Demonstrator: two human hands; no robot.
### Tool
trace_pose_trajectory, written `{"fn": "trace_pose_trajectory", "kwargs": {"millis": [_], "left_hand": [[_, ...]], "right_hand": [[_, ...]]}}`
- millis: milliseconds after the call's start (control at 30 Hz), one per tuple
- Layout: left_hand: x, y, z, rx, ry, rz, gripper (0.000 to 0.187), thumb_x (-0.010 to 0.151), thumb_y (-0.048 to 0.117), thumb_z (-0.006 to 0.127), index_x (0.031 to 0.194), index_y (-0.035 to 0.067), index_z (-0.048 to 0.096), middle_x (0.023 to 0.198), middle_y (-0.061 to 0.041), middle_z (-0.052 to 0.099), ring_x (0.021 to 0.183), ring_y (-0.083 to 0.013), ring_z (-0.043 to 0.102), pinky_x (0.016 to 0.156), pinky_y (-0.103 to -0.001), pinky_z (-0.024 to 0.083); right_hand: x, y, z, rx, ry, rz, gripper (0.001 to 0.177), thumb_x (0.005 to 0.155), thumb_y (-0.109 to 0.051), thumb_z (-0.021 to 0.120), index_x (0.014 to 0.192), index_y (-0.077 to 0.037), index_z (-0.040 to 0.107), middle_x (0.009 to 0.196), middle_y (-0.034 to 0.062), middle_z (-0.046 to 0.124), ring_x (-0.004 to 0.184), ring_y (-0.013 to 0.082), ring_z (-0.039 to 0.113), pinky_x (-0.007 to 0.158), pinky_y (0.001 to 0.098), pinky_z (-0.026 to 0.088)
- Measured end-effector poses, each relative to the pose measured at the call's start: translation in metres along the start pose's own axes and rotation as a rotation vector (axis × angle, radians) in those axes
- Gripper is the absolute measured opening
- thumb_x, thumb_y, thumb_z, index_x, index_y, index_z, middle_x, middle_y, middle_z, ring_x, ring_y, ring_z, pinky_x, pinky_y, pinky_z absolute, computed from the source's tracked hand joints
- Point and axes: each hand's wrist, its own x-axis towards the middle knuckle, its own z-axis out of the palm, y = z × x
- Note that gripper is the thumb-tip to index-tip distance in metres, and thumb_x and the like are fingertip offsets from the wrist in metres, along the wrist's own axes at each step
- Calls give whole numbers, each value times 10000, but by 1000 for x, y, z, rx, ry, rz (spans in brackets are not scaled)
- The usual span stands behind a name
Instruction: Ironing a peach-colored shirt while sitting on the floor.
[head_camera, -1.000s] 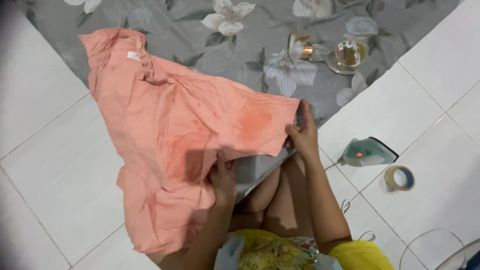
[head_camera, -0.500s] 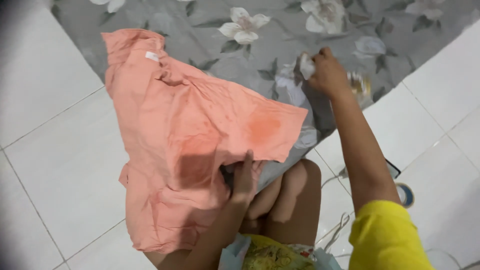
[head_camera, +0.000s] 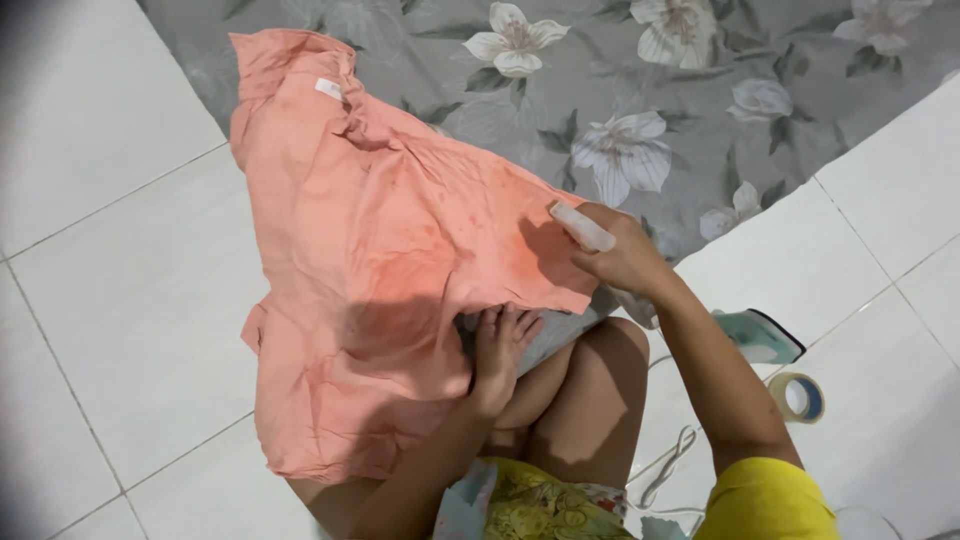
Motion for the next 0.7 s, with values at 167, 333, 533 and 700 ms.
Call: {"fn": "trace_pose_trajectory", "kwargs": {"millis": [167,333,533,700], "left_hand": [[-3,3,3,57,-25,14,391,1023,220,600,1342,27,484,1341,-125,574,1299,-362,590,1093,-490,508],[6,-2,12,85,-56,-89,423,1005,213,644,1354,22,498,1324,-119,592,1280,-333,608,1096,-462,507],[12,-23,27,54,32,-163,402,998,224,650,1282,-47,565,1203,-140,668,1166,-330,680,1026,-434,559],[-9,-4,54,197,-7,-13,359,966,93,651,1286,-40,557,1203,-116,686,1072,-205,691,968,-355,575]], "right_hand": [[-10,1,-11,67,4,-130,468,764,-49,672,1232,-48,648,1052,88,699,932,216,660,857,329,523],[-31,32,-32,73,84,36,438,829,-68,673,1266,-61,645,1006,54,688,881,172,641,794,319,515],[-39,86,-46,50,41,184,333,783,-82,714,1109,-23,680,974,87,700,870,182,641,788,330,533],[7,115,-65,-391,445,-173,532,874,-37,690,1396,7,594,1255,233,637,1162,431,598,975,459,497]]}}
